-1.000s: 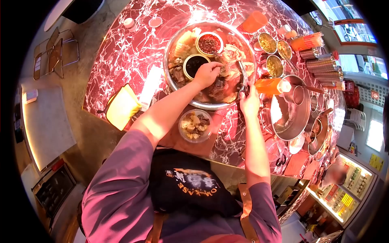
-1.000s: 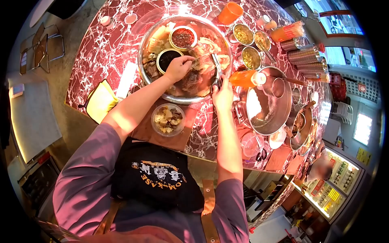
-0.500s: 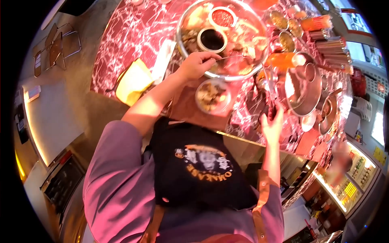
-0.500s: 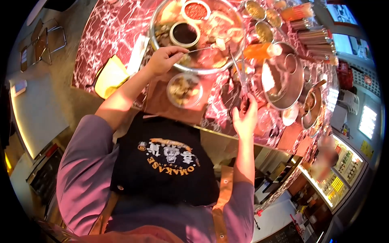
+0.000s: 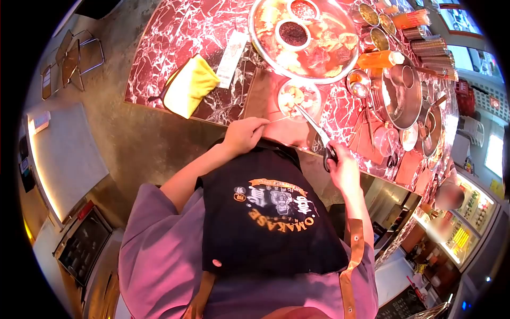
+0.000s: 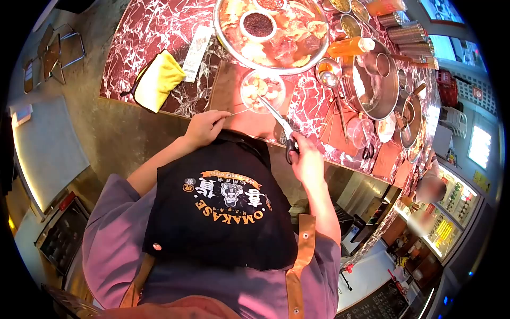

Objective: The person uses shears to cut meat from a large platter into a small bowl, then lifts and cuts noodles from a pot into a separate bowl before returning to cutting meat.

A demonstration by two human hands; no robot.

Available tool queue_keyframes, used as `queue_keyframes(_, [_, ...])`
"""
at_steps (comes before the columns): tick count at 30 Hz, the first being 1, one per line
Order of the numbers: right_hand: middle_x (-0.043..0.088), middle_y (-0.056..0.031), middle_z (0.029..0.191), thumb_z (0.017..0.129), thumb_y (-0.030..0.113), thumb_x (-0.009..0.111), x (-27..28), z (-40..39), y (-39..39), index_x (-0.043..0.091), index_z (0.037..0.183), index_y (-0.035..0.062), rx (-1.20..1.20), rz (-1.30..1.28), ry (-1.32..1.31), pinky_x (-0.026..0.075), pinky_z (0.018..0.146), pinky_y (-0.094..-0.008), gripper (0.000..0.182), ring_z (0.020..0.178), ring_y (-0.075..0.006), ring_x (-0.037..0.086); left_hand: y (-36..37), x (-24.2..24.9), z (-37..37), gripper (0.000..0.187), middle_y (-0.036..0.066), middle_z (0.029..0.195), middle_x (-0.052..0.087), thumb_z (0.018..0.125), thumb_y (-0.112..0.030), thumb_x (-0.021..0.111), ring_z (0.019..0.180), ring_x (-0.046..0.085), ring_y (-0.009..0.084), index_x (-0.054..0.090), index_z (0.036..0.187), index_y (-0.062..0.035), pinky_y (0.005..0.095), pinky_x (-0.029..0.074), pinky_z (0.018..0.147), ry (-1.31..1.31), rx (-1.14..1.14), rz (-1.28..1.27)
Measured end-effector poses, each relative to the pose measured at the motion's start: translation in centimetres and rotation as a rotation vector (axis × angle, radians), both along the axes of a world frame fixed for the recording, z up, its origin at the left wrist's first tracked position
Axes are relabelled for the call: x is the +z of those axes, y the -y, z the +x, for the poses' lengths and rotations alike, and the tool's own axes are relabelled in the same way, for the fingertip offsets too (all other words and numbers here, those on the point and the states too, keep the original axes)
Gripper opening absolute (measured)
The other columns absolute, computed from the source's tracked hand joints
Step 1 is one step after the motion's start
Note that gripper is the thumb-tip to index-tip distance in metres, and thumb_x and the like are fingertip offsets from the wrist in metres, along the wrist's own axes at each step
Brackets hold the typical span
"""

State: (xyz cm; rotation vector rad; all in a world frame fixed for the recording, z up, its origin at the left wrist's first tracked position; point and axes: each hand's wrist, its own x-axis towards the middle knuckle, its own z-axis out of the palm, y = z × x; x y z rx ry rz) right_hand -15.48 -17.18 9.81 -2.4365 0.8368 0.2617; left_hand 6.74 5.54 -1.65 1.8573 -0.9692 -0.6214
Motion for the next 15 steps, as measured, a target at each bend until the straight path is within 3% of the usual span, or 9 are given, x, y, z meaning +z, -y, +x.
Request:
queue_keyframes(3, [0.068,-0.0184,0.111,0.078,-0.001,0.071,2.4,-0.5,0.9,0.059,0.128,0.0071,-0.070,0.049,-0.023,0.053,0.089,-0.0426,0.052,0.102,-0.0386,0.067,-0.7,-0.5,0.2,0.022,0.018,0.095,0.071,0.092,-0.010,0.060,0.081,0.069,0.0327,0.071,0.110,-0.0023,0.0372,0.054,0.071,-0.035,0.005,0.000])
queue_keyframes(4, [0.067,-0.0175,0.112,0.078,0.007,0.073,4.9,0.9,0.3,0.057,0.128,0.0094,-0.090,-0.034,-0.190,0.052,0.090,-0.0432,0.053,0.104,-0.0382,0.066,-0.8,-0.6,0.3,0.022,0.018,0.094,0.070,0.092,-0.010,0.060,0.081,0.069,0.0330,0.071,0.110,-0.0023,0.0376,0.054,0.071,-0.053,0.016,-0.030])
queue_keyframes(5, [0.067,-0.0175,0.112,0.078,0.007,0.073,5.3,1.0,0.3,0.057,0.128,0.0094,-0.087,-0.041,-0.189,0.052,0.090,-0.0432,0.053,0.104,-0.0382,0.066,-0.8,-0.7,0.4,0.022,0.018,0.094,0.070,0.092,-0.010,0.060,0.081,0.069,0.0330,0.071,0.110,-0.0023,0.0376,0.054,0.071,-0.052,0.019,-0.037])
queue_keyframes(8, [0.062,-0.0161,0.118,0.075,0.018,0.076,5.6,1.1,0.5,0.054,0.130,0.0138,0.115,-0.235,-0.198,0.051,0.094,-0.0467,0.060,0.111,-0.0372,0.062,-0.8,-0.6,0.5,0.022,0.016,0.094,0.070,0.091,-0.010,0.061,0.081,0.068,0.0338,0.071,0.109,-0.0039,0.0380,0.054,0.071,-0.046,0.025,-0.025])
queue_keyframes(13, [0.062,-0.0169,0.116,0.077,0.015,0.074,2.3,2.5,0.6,0.054,0.131,0.0140,0.149,-0.223,-0.216,0.051,0.092,-0.0475,0.058,0.109,-0.0404,0.062,-0.3,1.5,1.1,0.022,0.013,0.098,0.071,0.092,-0.019,0.058,0.085,0.068,0.0351,0.071,0.108,-0.0102,0.0417,0.054,0.070,0.163,-0.111,0.135])
queue_keyframes(15, [0.063,-0.0183,0.115,0.078,0.008,0.071,1.5,2.3,1.1,0.054,0.132,0.0131,0.162,-0.218,-0.161,0.052,0.090,-0.0474,0.057,0.105,-0.0411,0.063,-1.3,2.8,1.6,0.022,0.013,0.098,0.071,0.093,-0.020,0.058,0.086,0.068,0.0350,0.072,0.107,-0.0103,0.0421,0.054,0.071,0.156,-0.043,0.137])
